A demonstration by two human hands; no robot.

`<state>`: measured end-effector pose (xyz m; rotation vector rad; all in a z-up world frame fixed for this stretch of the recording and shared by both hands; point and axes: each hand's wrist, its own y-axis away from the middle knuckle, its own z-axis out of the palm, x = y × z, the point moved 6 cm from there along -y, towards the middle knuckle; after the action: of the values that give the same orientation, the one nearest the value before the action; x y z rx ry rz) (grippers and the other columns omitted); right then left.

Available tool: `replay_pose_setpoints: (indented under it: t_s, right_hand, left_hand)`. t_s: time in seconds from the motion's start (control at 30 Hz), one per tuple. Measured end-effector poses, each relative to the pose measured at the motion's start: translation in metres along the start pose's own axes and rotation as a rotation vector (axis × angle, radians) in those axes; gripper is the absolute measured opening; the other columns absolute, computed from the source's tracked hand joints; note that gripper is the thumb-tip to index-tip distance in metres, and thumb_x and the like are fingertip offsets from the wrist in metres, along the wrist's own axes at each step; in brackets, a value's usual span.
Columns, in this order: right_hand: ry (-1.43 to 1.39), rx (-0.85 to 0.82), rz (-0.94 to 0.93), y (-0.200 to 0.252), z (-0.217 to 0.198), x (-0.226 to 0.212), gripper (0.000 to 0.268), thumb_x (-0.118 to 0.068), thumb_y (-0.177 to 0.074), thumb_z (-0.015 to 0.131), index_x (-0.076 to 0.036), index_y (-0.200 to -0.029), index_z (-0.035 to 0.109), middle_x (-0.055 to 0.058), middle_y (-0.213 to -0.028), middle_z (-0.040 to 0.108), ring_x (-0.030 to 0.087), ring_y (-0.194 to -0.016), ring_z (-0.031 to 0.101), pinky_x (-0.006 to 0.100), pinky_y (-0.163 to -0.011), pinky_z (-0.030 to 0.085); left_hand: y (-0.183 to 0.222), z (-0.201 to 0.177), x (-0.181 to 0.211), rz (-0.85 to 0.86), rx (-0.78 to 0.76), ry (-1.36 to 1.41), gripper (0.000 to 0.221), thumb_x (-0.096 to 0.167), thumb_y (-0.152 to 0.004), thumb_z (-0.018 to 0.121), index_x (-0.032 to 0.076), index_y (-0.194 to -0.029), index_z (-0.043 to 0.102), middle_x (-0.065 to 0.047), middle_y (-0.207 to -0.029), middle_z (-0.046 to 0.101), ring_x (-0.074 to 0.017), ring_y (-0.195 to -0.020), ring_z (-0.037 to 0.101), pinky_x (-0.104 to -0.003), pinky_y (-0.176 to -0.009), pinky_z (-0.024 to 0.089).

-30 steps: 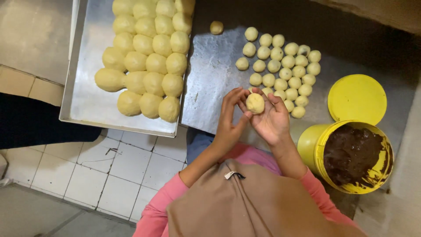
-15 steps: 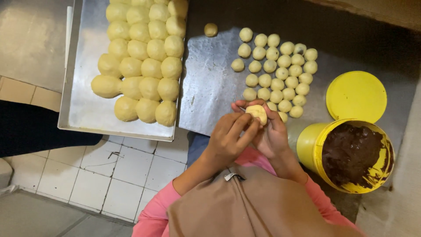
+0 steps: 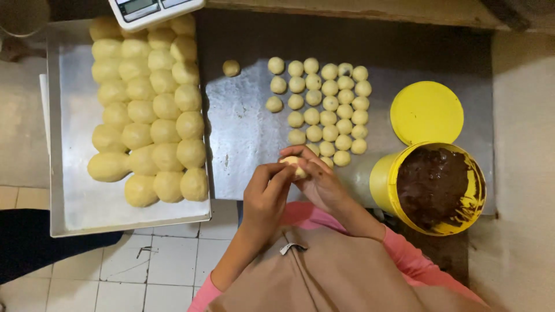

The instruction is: Fill small dough balls with a dark paste using a spoon and then seal the paste container.

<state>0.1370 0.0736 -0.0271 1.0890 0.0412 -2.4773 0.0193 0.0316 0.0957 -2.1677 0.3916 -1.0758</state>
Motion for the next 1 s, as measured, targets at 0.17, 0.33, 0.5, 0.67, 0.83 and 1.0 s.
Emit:
replay_pose_setpoints:
  t_s: [0.17,0.33,0.5,0.67,0.83,1.0]
  right_hand:
    - [-0.020,-0.019,0.046,0.005,0.011,-0.011,0.050,-0.029,-0.101,0.055,0.008,-0.135,0.050,0.018,-0.113,0.068,0.016,-0.090,0.071,0.032,-0.088,0.061]
    - [-0.093,-0.114,0.119,0.002,0.013,-0.006,0.059,-0.037,-0.101,0.054,0.009,-0.137,0.051,0.019,-0.110,0.072,0.017,-0.094,0.073,0.033,-0.090,0.061]
    - [-0.131,-0.084,0.088,-0.003,0.004,-0.004,0.054,-0.020,-0.095,0.063,0.007,-0.139,0.047,0.021,-0.122,0.067,0.021,-0.102,0.071,0.034,-0.094,0.059]
    - [-0.126,-0.056,0.068,-0.005,0.009,-0.009,0.051,-0.017,-0.094,0.064,0.004,-0.138,0.049,0.019,-0.130,0.063,0.020,-0.106,0.069,0.033,-0.099,0.058]
    - [-0.127,-0.035,0.100,-0.003,-0.003,0.003,0.053,-0.012,-0.094,0.064,0.001,-0.142,0.048,0.011,-0.115,0.065,0.014,-0.099,0.069,0.028,-0.092,0.060]
    - [-0.141,0.001,0.099,-0.007,-0.029,0.009,0.049,-0.015,-0.095,0.068,0.000,-0.137,0.047,0.012,-0.104,0.067,0.014,-0.088,0.069,0.027,-0.081,0.061]
  left_hand:
    - [0.007,0.000,-0.013,0.118,0.046,-0.084,0.006,0.008,-0.088,0.080,0.011,-0.087,0.075,0.002,-0.074,0.056,-0.0159,-0.067,0.055,-0.028,-0.063,0.053]
    - [0.005,-0.005,-0.017,0.132,0.049,0.017,0.008,-0.001,-0.088,0.077,0.005,-0.089,0.073,-0.002,-0.073,0.059,-0.0209,-0.066,0.058,-0.030,-0.062,0.055]
    - [-0.002,-0.009,-0.011,0.069,0.043,0.104,0.012,-0.006,-0.092,0.070,-0.003,-0.103,0.072,-0.011,-0.086,0.066,-0.0266,-0.077,0.066,-0.035,-0.072,0.061]
    - [0.000,-0.004,-0.011,0.026,0.004,0.081,0.023,-0.012,-0.092,0.065,0.001,-0.109,0.073,-0.011,-0.095,0.066,-0.0252,-0.084,0.067,-0.035,-0.077,0.061]
    - [0.000,-0.004,-0.011,0.028,0.027,0.068,0.011,-0.005,-0.091,0.072,0.004,-0.096,0.076,-0.010,-0.093,0.068,-0.0232,-0.078,0.067,-0.032,-0.071,0.060]
    - [-0.005,-0.001,-0.003,0.054,-0.099,0.055,0.028,-0.004,-0.086,0.073,0.004,-0.113,0.073,-0.015,-0.111,0.067,-0.0313,-0.096,0.062,-0.040,-0.087,0.057]
